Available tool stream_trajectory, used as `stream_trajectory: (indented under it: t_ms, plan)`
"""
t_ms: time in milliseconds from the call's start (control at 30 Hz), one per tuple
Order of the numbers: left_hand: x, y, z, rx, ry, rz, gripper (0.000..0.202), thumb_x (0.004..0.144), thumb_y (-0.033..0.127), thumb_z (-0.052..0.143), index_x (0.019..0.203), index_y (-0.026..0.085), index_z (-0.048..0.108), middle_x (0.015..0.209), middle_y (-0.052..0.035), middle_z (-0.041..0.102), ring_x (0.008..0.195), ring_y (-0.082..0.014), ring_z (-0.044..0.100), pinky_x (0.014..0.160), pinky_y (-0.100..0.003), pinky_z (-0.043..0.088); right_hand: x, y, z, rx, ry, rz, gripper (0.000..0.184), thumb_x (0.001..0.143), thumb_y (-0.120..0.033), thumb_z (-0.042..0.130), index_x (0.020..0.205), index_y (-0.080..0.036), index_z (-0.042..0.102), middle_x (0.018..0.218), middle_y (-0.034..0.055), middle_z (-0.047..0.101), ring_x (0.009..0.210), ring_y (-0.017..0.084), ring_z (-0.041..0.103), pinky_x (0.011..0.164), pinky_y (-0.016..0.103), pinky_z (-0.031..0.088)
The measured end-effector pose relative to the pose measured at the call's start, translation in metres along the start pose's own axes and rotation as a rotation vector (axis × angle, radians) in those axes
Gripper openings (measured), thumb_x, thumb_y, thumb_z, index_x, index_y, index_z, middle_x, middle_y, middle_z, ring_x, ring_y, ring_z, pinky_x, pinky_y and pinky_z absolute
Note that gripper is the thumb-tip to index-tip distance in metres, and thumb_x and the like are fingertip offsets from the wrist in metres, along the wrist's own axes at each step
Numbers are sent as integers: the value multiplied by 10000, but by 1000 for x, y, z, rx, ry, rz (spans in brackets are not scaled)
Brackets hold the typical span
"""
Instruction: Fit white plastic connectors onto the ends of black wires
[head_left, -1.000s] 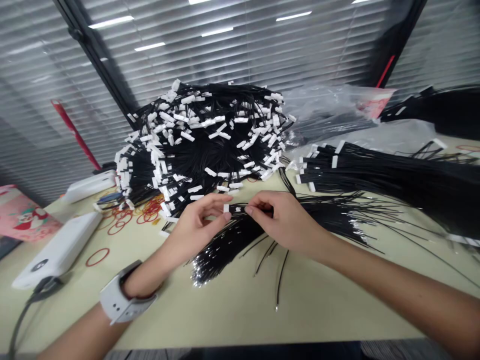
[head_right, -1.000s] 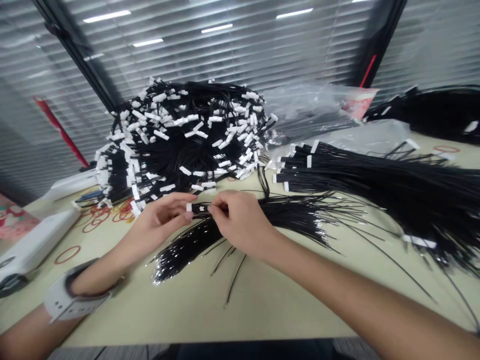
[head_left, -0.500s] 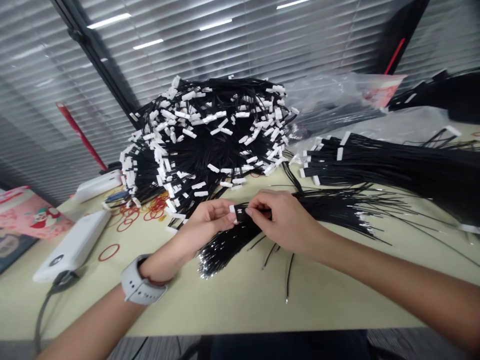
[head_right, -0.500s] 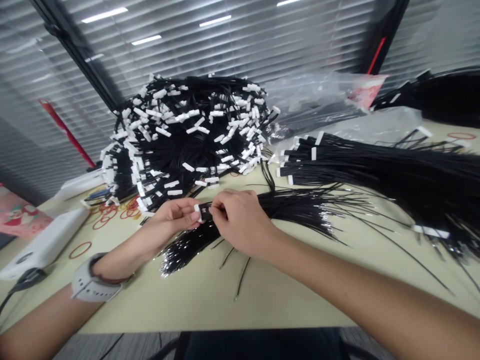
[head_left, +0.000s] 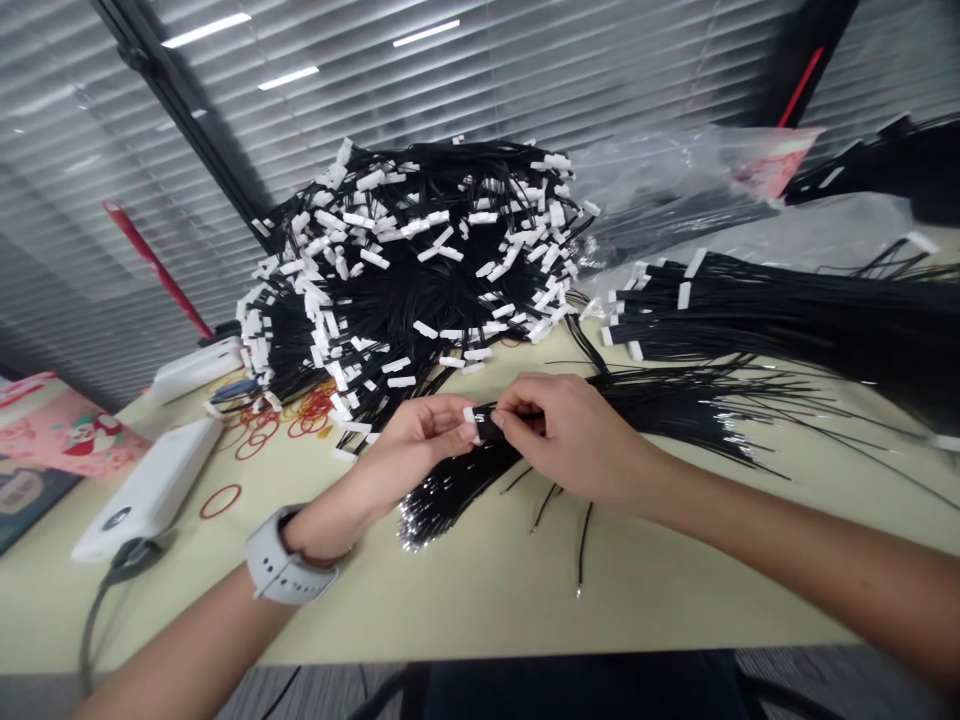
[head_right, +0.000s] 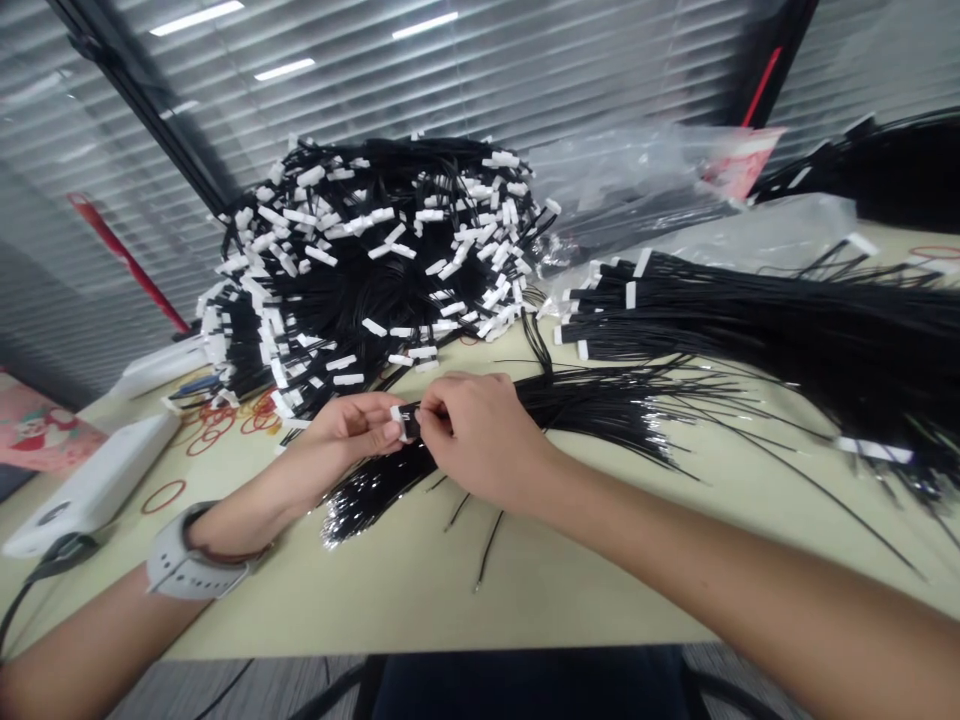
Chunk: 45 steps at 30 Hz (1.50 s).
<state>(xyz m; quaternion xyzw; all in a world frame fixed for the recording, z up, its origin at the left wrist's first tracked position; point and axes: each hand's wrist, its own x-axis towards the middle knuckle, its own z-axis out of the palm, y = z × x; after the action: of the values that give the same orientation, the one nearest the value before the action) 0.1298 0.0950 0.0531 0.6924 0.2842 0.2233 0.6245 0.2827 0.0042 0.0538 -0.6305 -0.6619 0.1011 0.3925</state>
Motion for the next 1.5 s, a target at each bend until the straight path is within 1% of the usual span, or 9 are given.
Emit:
stream_trajectory:
  t_ms: [333,567,767,867,1033,1167,1233,1367,1500]
  plan:
    - [-1,0,0,-24,4,-10,118,686,131,679,797,159,655,701,-7,663,632,-92,594,626,-214,475,1,4,0,-2,2,-38,159,771,-171,506,633,-159,583,591,-18,584,497,76,420,549,250,323]
    - [-1,3,2,-1,-5,1,121,680,118,678,794,148,652,671,-9,661,610,-100,591,610,-225,474,1,4,0,92,-40,20,157,784,-204,508,670,-157,605,642,-4,611,555,92,490,539,237,355]
    - [-1,4,3,57,1,-5,90,682,112,663,764,141,641,670,-14,662,609,-104,588,618,-231,470,0,6,2,115,-63,29,149,787,-204,512,678,-155,601,639,-8,607,550,87,490,531,231,352]
    - [-2,3,6,116,14,-3,58,683,120,648,736,134,628,662,-16,656,598,-110,579,606,-235,461,-1,5,5,59,-20,-26,148,776,-155,513,641,-152,575,614,-19,581,535,77,459,546,232,339]
    - [-6,0,15,263,126,83,82,706,133,606,785,119,623,651,-12,621,625,-122,553,599,-226,434,-4,4,13,-2,68,-97,157,784,-116,498,636,-146,540,616,-24,550,565,78,438,592,248,324]
    - [-8,-4,18,377,149,94,76,733,142,565,779,121,622,591,16,549,555,-103,482,536,-215,395,-5,8,15,21,28,-93,154,782,-111,492,641,-147,544,626,-23,558,565,77,435,604,251,330]
    - [-9,-4,17,456,129,118,88,746,144,551,778,126,632,599,16,546,551,-101,467,528,-216,384,-4,10,13,80,-21,-47,153,785,-132,490,648,-151,557,621,-22,563,557,79,440,581,244,335]
    - [-9,-3,13,547,110,200,159,767,159,538,869,139,658,663,-2,591,605,-118,504,562,-232,404,0,12,8,313,-134,122,169,808,-262,499,714,-160,596,638,-12,576,556,87,454,514,225,337]
    - [-5,-3,9,557,83,215,181,760,153,548,895,150,668,644,3,601,591,-119,524,537,-229,404,4,15,8,419,-196,186,182,789,-310,532,731,-155,609,621,-19,530,548,83,427,497,220,330]
